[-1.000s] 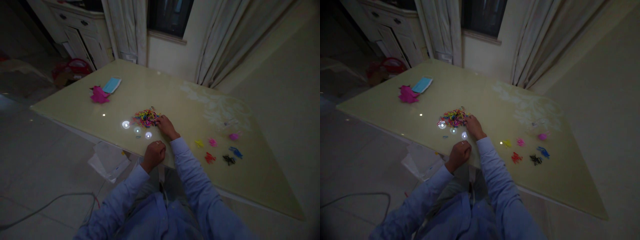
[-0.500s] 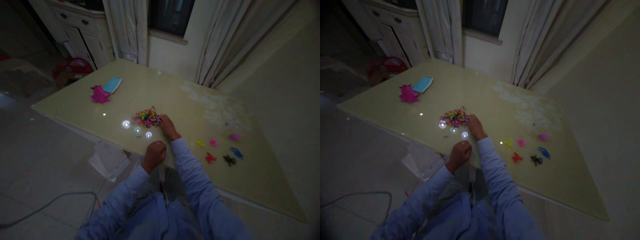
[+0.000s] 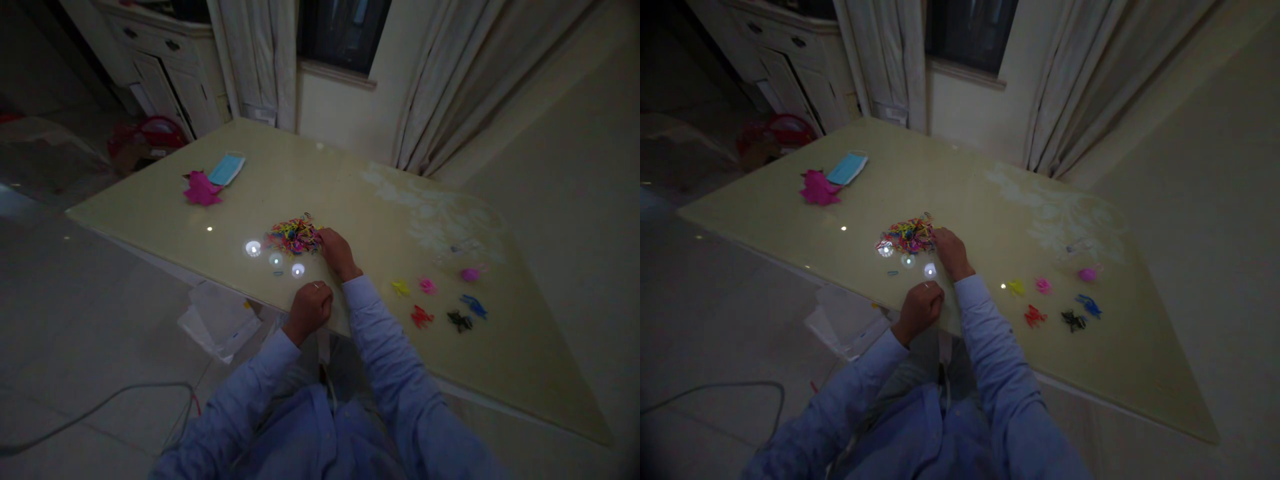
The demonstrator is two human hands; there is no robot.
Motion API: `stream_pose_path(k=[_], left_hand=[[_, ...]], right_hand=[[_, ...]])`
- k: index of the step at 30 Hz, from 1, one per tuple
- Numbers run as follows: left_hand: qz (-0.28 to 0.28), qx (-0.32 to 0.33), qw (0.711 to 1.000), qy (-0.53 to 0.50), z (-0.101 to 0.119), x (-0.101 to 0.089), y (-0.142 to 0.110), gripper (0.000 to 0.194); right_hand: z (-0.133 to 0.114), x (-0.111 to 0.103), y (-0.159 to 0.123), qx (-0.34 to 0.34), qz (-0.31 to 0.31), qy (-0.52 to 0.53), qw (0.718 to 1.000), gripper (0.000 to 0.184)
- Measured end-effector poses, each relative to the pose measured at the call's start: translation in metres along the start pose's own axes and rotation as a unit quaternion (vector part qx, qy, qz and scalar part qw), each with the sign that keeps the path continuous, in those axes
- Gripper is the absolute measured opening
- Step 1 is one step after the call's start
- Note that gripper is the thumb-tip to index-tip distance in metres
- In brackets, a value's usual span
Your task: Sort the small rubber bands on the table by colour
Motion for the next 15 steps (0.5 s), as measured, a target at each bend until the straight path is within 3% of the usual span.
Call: stream_pose_path(k=[8,15], left_hand=[[-0.015,-0.014,1.000,0.007,-0.001,0.002,0.000,0.020],[-0.019,-0.016,1.000,-0.003,0.000,0.001,0.000,0.019]], right_hand=[[0.019,0.010,0.001,0.028,0.054,0.120,0.991,0.020],[0.011,0.020,0.004,0.005,0.024,0.138,0.990,0.025]])
Point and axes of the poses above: each hand's wrist, its own y-axis towards the middle knuckle, its own x-axis out of the palm, z = x × y, the point moved 3 cm from there along y, towards the middle knuckle, and after that the axes turned 3 degrees about -x, right-handed, at the moved point
